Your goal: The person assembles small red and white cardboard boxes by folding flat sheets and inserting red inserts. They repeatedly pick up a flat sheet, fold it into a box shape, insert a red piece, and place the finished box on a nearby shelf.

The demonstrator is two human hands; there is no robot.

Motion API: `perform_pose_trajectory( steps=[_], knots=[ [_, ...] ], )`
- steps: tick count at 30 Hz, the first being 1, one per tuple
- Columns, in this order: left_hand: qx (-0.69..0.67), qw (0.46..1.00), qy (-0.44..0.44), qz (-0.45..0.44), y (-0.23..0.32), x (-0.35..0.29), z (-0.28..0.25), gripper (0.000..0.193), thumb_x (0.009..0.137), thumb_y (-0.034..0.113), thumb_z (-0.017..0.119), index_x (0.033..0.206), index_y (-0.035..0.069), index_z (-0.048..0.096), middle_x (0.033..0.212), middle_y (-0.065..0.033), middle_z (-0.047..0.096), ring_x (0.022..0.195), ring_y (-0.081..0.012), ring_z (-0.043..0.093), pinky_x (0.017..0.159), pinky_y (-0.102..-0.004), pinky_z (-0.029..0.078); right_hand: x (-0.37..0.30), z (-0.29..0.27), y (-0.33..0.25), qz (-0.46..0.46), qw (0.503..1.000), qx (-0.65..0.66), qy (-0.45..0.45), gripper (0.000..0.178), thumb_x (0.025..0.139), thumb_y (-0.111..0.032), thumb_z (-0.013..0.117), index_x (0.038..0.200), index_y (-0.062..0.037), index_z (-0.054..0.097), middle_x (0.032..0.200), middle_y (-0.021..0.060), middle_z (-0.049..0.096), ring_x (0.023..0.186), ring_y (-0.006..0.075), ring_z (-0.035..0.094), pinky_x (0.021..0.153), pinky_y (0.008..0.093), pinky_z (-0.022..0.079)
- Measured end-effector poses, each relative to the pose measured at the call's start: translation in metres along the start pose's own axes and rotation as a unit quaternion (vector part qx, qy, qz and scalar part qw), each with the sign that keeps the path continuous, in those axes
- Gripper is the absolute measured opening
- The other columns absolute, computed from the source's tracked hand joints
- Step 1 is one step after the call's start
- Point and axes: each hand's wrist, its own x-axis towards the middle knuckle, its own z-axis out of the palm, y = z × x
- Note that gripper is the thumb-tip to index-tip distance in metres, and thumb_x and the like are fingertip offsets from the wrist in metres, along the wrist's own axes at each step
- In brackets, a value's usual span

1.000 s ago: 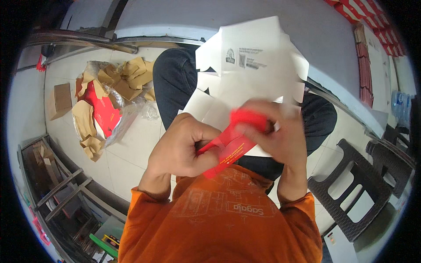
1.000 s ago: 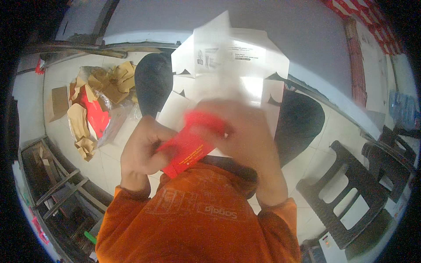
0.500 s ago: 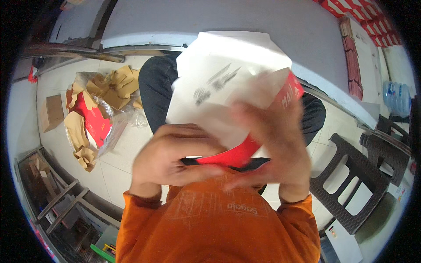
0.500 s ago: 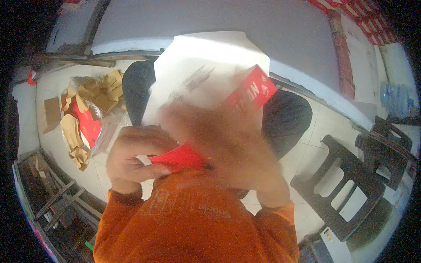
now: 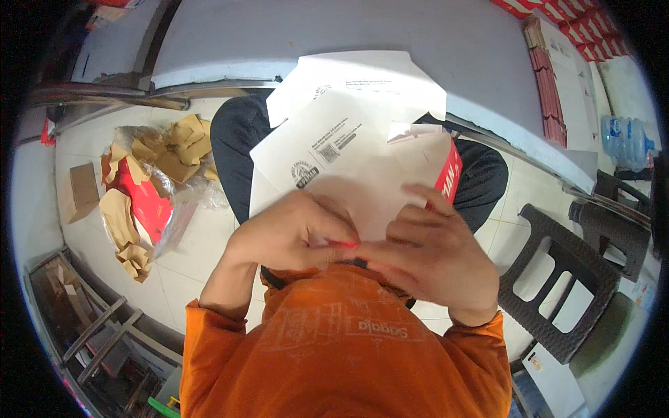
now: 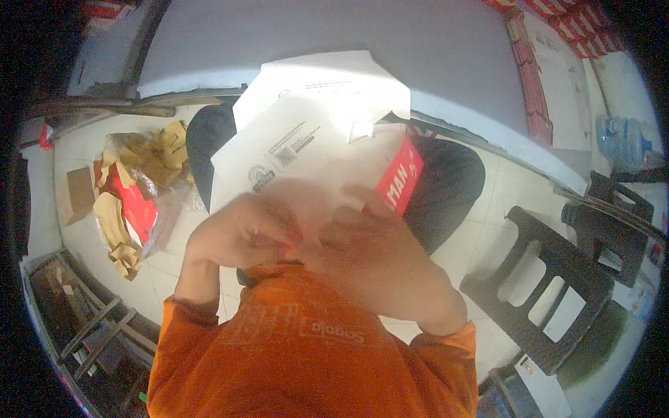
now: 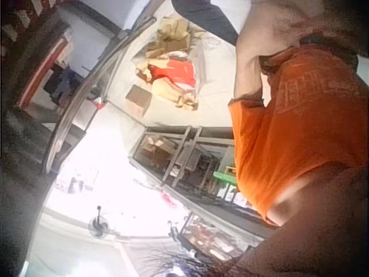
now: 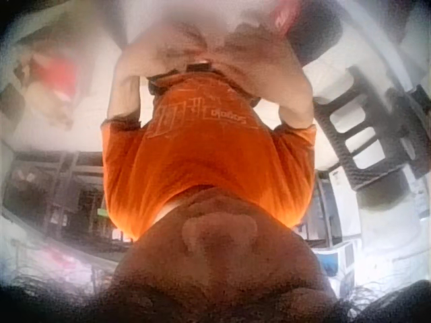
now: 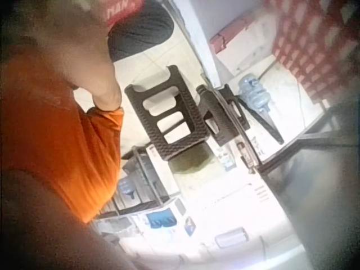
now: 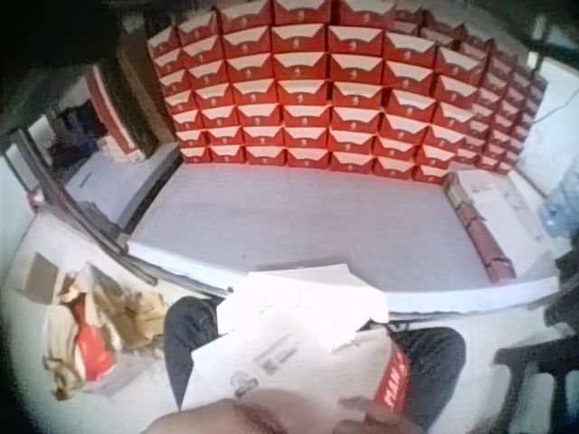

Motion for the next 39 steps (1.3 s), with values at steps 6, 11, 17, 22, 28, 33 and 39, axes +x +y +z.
perform_pose_trajectory(
  steps=[6, 11, 17, 22, 28, 33, 39],
  knots=[
    [-0.127, 0.962, 0.23, -0.068, 0.036, 0.006, 0.014, 0.03, 0.085, 0.0, 0.067, 0.114, 0.002, 0.062, 0.091, -0.0082, 0.071, 0.085, -0.0138, 0.067, 0.076, -0.0266, 0.053, -0.005, 0.009, -0.006, 0.063, 0.974, -0.023, 0.216, 0.037, 0.061, -0.038, 0.083, 0.085, -0.0155, 0.068, 0.098, 0.0004, 0.063, 0.107, 0.0276, 0.055, 0.098, 0.0513, 0.039],
    [-0.377, 0.84, 0.39, 0.009, 0.047, 0.015, 0.02, 0.027, 0.094, 0.004, 0.058, 0.119, -0.003, 0.052, 0.106, -0.0118, 0.067, 0.092, -0.0164, 0.067, 0.074, -0.0282, 0.059, -0.01, 0.027, 0.01, -0.028, 0.959, -0.132, 0.248, 0.055, 0.059, -0.059, 0.078, 0.085, -0.0112, 0.07, 0.118, 0.0037, 0.062, 0.124, 0.0341, 0.046, 0.101, 0.0524, 0.037],
    [-0.247, 0.871, 0.419, -0.067, 0.046, 0.018, 0.036, 0.031, 0.094, 0.009, 0.057, 0.124, 0.002, 0.052, 0.112, -0.0086, 0.064, 0.096, -0.0144, 0.064, 0.072, -0.0272, 0.056, -0.006, 0.01, -0.002, 0.03, 0.97, -0.166, 0.177, 0.053, 0.074, -0.059, 0.065, 0.097, -0.0116, 0.073, 0.122, 0.0054, 0.061, 0.13, 0.0375, 0.039, 0.104, 0.0496, 0.034],
    [-0.355, 0.868, 0.335, -0.092, 0.019, 0.021, 0.047, 0.025, 0.094, 0.001, 0.055, 0.119, -0.001, 0.051, 0.105, -0.0083, 0.064, 0.1, -0.0179, 0.064, 0.082, -0.0311, 0.058, 0.002, 0.02, 0.014, 0.103, 0.977, -0.039, 0.185, 0.029, 0.067, -0.026, 0.079, 0.089, -0.0096, 0.069, 0.112, 0.0055, 0.062, 0.117, 0.0313, 0.05, 0.099, 0.0452, 0.038],
    [-0.346, 0.88, 0.317, -0.08, -0.01, 0.032, 0.038, 0.026, 0.09, -0.003, 0.058, 0.116, -0.003, 0.054, 0.104, -0.0096, 0.064, 0.097, -0.0178, 0.065, 0.081, -0.0305, 0.056, -0.013, 0.033, 0.048, 0.11, 0.912, 0.303, 0.253, 0.039, 0.064, -0.007, 0.081, 0.097, -0.0027, 0.06, 0.111, 0.0155, 0.061, 0.111, 0.0344, 0.059, 0.098, 0.0422, 0.043],
    [-0.105, 0.929, 0.353, -0.036, -0.017, 0.035, 0.05, 0.03, 0.087, 0.002, 0.065, 0.116, 0.001, 0.058, 0.104, -0.0087, 0.066, 0.094, -0.0189, 0.066, 0.078, -0.0297, 0.054, -0.013, 0.018, 0.039, 0.033, 0.987, 0.011, 0.154, 0.055, 0.054, -0.012, 0.083, 0.108, -0.0054, 0.07, 0.122, 0.0146, 0.058, 0.121, 0.0381, 0.051, 0.101, 0.0463, 0.039],
    [0.207, 0.971, 0.085, -0.083, -0.007, 0.007, 0.047, 0.042, 0.085, 0.019, 0.066, 0.122, 0.005, 0.054, 0.112, -0.0169, 0.062, 0.103, -0.0294, 0.063, 0.087, -0.0381, 0.049, 0.005, 0.015, 0.03, 0.062, 0.989, 0.113, 0.078, 0.084, 0.051, -0.034, 0.087, 0.127, -0.0145, 0.059, 0.12, 0.0138, 0.058, 0.12, 0.0342, 0.051, 0.098, 0.0426, 0.042]
  ],
)
